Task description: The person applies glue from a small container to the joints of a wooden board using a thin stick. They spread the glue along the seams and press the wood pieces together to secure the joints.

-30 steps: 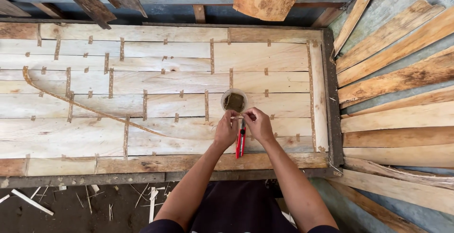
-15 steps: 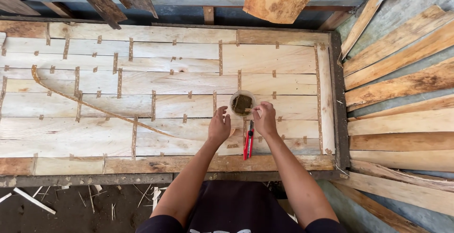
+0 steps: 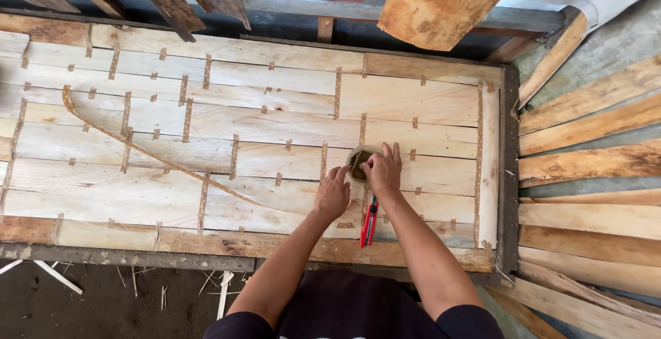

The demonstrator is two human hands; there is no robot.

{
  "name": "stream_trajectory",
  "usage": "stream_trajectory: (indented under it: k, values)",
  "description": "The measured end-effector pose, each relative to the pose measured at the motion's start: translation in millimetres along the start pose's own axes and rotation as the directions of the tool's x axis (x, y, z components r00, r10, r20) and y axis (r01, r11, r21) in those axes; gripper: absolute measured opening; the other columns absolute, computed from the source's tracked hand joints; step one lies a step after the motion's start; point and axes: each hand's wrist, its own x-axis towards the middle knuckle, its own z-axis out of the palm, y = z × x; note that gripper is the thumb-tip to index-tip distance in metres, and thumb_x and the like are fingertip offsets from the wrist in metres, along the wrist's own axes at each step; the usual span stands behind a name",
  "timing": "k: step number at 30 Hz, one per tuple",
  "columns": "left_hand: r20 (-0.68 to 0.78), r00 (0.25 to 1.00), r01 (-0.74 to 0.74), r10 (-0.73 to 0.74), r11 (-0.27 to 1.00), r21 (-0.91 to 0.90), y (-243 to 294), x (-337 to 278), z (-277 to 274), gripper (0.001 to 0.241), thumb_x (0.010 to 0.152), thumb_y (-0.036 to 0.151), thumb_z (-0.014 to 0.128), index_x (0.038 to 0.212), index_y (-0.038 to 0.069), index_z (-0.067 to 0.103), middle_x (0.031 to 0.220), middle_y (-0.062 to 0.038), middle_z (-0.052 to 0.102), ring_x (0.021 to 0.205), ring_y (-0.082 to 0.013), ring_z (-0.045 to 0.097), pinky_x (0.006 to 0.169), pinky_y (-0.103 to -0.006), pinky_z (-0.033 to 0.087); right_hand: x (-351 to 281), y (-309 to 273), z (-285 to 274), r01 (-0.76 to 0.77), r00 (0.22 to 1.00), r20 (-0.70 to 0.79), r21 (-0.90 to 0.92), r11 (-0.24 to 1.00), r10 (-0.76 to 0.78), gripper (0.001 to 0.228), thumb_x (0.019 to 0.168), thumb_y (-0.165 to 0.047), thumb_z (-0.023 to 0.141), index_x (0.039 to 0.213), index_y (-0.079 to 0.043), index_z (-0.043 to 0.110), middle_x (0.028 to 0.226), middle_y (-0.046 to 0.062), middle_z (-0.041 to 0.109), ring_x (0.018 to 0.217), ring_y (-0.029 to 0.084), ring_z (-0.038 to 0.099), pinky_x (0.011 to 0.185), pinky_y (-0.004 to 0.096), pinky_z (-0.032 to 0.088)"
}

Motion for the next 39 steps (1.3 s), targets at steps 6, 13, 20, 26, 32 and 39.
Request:
stream_trajectory:
  k: [6,13,20,26,32,39]
  values:
    - [-0.031,0.998,-0.058,0.056,0.997,-0.059,-5,0,1,0.050,0.096,0.008,0.055,0.145,0.007,0.046,0.139,-0.021,0.055,0.123,-0.0395,0.058,0.106,-0.0496,0.045,4,-6,-1,0.006,1.000,0.014,-0.092,0.996,-0.005,0.026,0.083,-0.033,0.084,0.093,-0.010,0.076,0.151,0.017,0.050,0.150,0.039,0.029,0.122,0.055,0.026]
    - [-0.001,1.000,-0.027,0.027,0.995,-0.091,1,0,-8,0.049,0.097,0.009,0.053,0.145,0.007,0.046,0.133,-0.023,0.059,0.112,-0.0403,0.064,0.098,-0.0507,0.050,2,-10,-8,0.017,1.000,0.016,-0.086,0.996,-0.015,0.037,0.079,-0.037,0.086,0.098,-0.007,0.074,0.144,0.016,0.054,0.147,0.038,0.034,0.117,0.055,0.031]
    - [-0.075,0.997,-0.011,-0.003,0.983,-0.183,-14,8,4,0.050,0.096,0.012,0.058,0.143,0.003,0.044,0.130,-0.023,0.063,0.108,-0.0355,0.069,0.093,-0.0467,0.055,1,-2,-4,0.082,0.994,-0.067,-0.071,0.994,-0.086,0.023,0.084,-0.025,0.082,0.095,-0.007,0.075,0.135,0.014,0.060,0.138,0.036,0.044,0.111,0.053,0.039]
    - [-0.058,0.992,0.095,-0.116,0.955,-0.280,-17,13,9,0.055,0.096,0.017,0.061,0.145,0.002,0.041,0.126,-0.021,0.066,0.106,-0.0316,0.070,0.090,-0.0443,0.056,-2,-6,-10,0.041,0.992,-0.116,-0.008,0.999,-0.042,0.013,0.086,-0.016,0.078,0.096,-0.009,0.074,0.129,0.009,0.063,0.128,0.030,0.053,0.101,0.046,0.049]
    - [-0.015,0.973,0.201,-0.230,0.879,-0.432,-22,21,18,0.054,0.098,0.022,0.061,0.146,0.003,0.043,0.123,-0.019,0.068,0.097,-0.0255,0.074,0.084,-0.0395,0.059,-6,4,-11,0.011,0.984,-0.172,0.288,0.957,0.041,0.023,0.091,-0.016,0.074,0.111,-0.006,0.066,0.120,0.012,0.067,0.109,0.032,0.067,0.089,0.042,0.056]
    - [0.011,0.976,0.193,-0.219,0.833,-0.519,-15,17,17,0.050,0.099,0.020,0.059,0.143,0.002,0.046,0.121,-0.020,0.067,0.090,-0.0234,0.075,0.079,-0.0374,0.060,-21,26,1,-0.007,0.991,-0.106,0.551,0.834,0.078,0.038,0.096,-0.010,0.067,0.128,-0.003,0.048,0.119,0.020,0.070,0.108,0.030,0.073,0.082,0.038,0.063]
